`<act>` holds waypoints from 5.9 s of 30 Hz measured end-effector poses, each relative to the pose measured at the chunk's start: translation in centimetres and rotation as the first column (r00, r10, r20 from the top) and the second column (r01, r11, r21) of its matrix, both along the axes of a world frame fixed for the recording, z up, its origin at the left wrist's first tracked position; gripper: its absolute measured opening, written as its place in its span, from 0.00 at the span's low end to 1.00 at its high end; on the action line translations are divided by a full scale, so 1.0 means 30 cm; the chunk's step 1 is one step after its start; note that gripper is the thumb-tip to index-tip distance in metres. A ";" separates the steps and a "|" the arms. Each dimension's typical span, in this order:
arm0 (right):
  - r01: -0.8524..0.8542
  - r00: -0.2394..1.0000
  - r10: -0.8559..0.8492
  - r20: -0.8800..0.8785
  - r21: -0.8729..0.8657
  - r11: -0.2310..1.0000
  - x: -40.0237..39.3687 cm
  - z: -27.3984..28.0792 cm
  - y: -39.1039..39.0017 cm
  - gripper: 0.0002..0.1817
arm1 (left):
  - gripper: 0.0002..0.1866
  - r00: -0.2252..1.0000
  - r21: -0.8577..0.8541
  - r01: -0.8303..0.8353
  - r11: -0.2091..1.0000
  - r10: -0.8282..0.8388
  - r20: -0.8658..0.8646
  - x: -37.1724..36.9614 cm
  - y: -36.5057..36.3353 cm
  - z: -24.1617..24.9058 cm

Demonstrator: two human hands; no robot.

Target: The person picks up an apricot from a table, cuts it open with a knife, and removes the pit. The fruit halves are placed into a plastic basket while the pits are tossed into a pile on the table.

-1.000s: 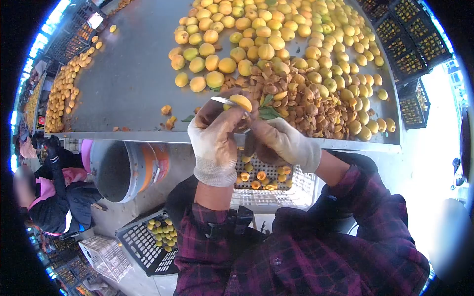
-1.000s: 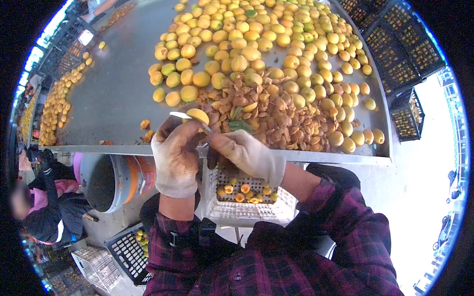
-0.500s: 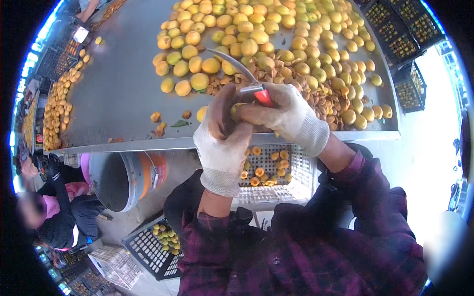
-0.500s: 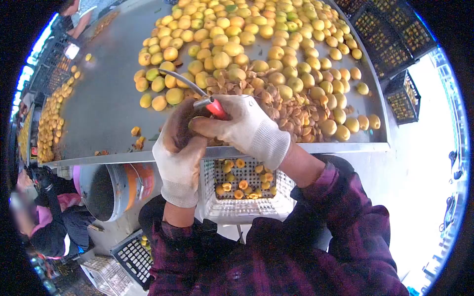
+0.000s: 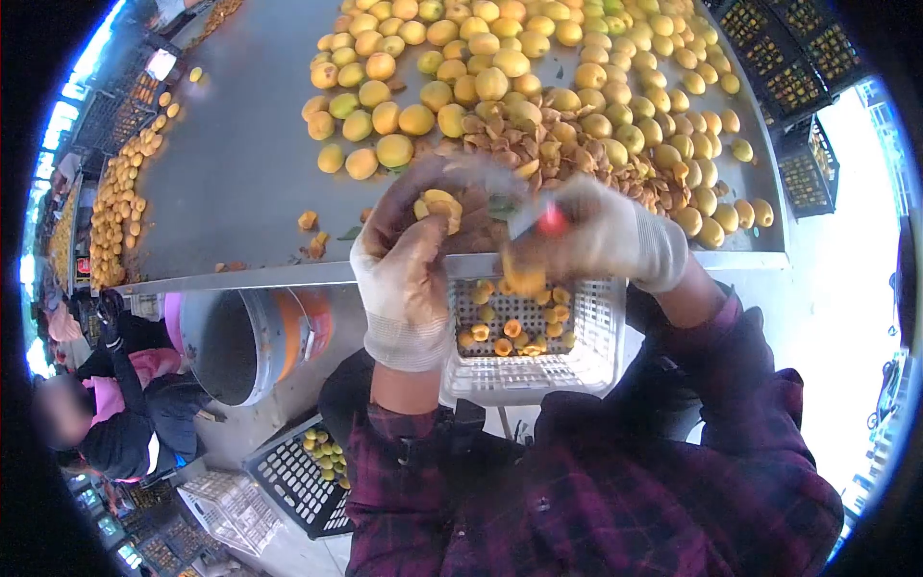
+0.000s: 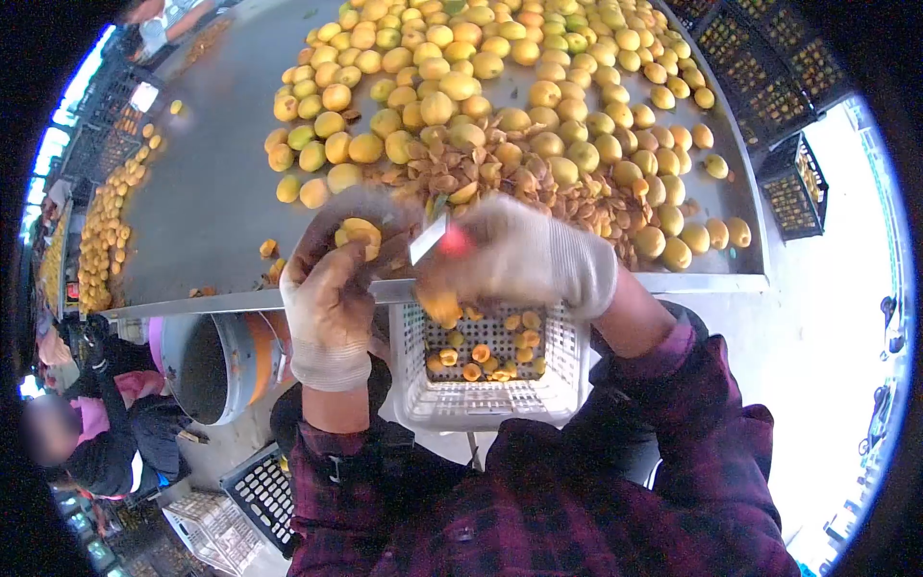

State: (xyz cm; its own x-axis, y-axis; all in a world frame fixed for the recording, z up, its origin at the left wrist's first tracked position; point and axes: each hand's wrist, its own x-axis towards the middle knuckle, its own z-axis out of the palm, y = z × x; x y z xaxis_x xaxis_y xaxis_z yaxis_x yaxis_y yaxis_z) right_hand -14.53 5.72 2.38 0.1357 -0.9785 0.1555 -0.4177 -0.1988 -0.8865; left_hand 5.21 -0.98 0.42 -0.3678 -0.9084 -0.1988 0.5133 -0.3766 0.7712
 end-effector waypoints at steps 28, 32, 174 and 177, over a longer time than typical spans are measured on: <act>0.615 0.489 -0.472 0.734 0.094 0.783 0.044 -0.002 -0.106 0.33 | 0.29 0.967 0.091 0.226 0.970 -0.212 -0.142 -0.044 0.036 -0.060; 0.624 0.626 -0.500 0.599 -0.001 0.781 0.095 -0.019 -0.096 0.32 | 0.27 0.971 0.114 0.214 0.970 -0.199 -0.132 -0.053 0.034 -0.046; 0.151 0.819 0.063 -0.571 0.319 0.936 -0.002 -0.059 -0.414 0.28 | 0.24 0.396 -0.274 0.864 0.422 -0.236 0.887 -0.012 0.089 -0.014; 0.462 0.599 -0.157 -0.785 0.178 0.869 -0.150 0.009 -0.444 0.28 | 0.24 0.405 -0.282 0.855 0.436 -0.222 0.887 -0.012 0.087 -0.014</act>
